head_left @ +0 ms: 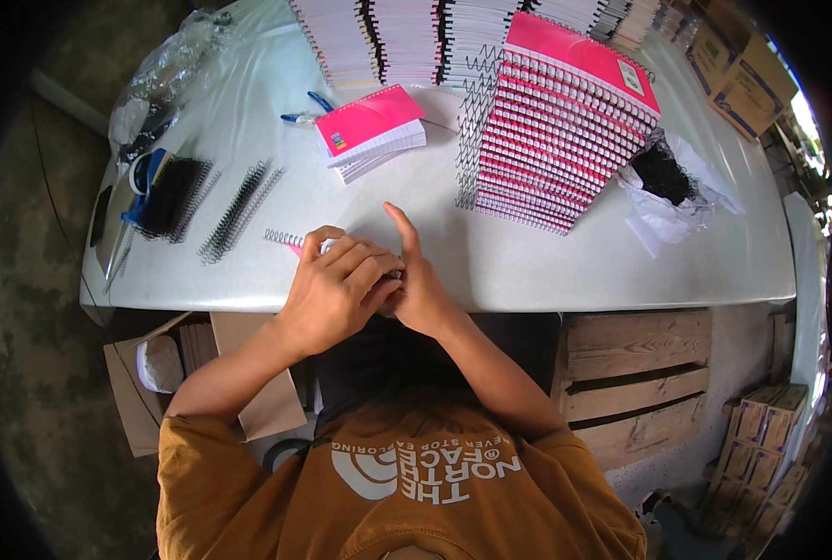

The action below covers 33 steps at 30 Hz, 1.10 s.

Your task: The person picks up small pink notebooks from a box and stacks them on a table. They then manually thread black wire coils through the pre-punched holes in the notebook spines and place each completed notebook into a stack.

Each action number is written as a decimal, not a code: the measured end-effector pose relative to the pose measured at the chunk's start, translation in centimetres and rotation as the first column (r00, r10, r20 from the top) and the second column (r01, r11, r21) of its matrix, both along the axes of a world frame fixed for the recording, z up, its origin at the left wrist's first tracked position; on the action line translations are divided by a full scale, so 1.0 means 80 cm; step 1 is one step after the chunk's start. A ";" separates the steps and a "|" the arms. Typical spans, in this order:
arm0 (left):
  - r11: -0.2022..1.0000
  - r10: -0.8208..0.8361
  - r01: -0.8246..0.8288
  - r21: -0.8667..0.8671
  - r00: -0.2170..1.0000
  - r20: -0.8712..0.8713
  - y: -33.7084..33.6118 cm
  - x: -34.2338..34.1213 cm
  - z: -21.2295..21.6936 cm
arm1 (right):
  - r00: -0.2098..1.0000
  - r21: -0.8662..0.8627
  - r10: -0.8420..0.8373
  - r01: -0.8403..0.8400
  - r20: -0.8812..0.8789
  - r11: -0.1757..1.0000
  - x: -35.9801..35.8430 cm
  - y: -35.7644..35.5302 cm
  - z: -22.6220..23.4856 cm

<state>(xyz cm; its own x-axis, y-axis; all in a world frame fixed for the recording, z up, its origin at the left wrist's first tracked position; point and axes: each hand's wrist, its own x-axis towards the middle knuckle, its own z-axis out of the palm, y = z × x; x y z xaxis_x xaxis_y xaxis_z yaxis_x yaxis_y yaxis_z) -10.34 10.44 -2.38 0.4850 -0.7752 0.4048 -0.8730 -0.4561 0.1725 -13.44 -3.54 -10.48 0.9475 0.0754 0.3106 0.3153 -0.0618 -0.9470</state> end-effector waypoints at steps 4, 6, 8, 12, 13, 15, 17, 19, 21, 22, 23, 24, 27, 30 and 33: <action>0.990 -0.095 0.088 0.106 0.993 0.064 -0.010 0.013 0.018 | 0.999 -0.077 -0.005 0.008 0.037 0.997 0.003 -0.003 -0.005; 0.984 -0.102 0.095 0.148 0.994 0.043 -0.010 0.014 0.025 | 1.000 -0.068 -0.011 0.013 0.020 0.998 -0.003 -0.003 0.002; 0.984 -0.120 0.112 0.139 0.992 0.050 -0.016 0.015 0.034 | 1.000 -0.040 -0.017 0.017 -0.010 0.999 -0.009 -0.009 0.011; 0.988 -0.155 0.155 0.012 0.978 0.140 -0.045 0.013 0.062 | 0.998 0.043 -0.056 0.057 -0.022 0.997 -0.018 -0.033 0.052; 0.985 -0.165 0.173 -0.028 0.970 0.176 -0.054 0.012 0.076 | 0.974 -0.022 -0.166 0.171 0.152 0.985 -0.021 -0.045 0.073; 0.989 -0.096 0.124 -0.081 0.955 0.282 -0.078 0.021 0.129 | 0.846 -0.055 -0.290 0.350 0.448 0.935 -0.022 -0.086 0.118; 0.978 -0.039 0.107 -0.177 0.937 0.348 -0.098 0.046 0.180 | 0.717 0.075 -0.323 0.355 0.618 0.932 -0.017 -0.138 0.166; 0.915 -0.023 0.209 -0.345 0.881 0.472 -0.122 0.084 0.201 | 0.462 -0.045 -0.352 0.655 0.814 0.755 -0.005 -0.194 0.234; 0.711 -0.014 0.426 -0.560 0.804 0.594 -0.177 0.127 0.171 | 0.523 -0.200 -0.323 0.715 0.789 0.669 0.011 -0.239 0.253; 0.771 -0.090 0.296 -0.564 0.927 0.363 -0.193 0.128 0.142 | 0.656 -0.252 -0.344 0.639 0.672 0.727 0.016 -0.265 0.235; 0.840 -0.124 0.163 -0.517 0.986 0.110 -0.202 0.129 0.115 | 0.771 -0.275 -0.340 0.542 0.538 0.794 0.025 -0.279 0.213; 0.757 -0.199 0.252 -0.603 0.968 0.154 -0.211 0.128 0.100 | 0.758 -0.165 -0.359 0.517 0.545 0.840 0.030 -0.284 0.191; 0.502 0.171 0.087 -0.861 0.965 0.197 -0.223 0.144 0.085 | 0.600 0.258 -0.633 0.594 0.489 0.762 0.044 -0.241 0.176; 0.379 -0.142 -0.386 -0.841 0.874 -0.465 -0.236 0.139 0.072 | 0.300 0.172 -0.762 0.866 0.574 0.470 0.065 -0.219 0.154; 0.209 -0.165 -0.225 -0.952 0.951 -0.261 -0.244 0.129 0.067 | 0.170 0.217 -0.763 0.900 0.624 0.378 0.070 -0.208 0.149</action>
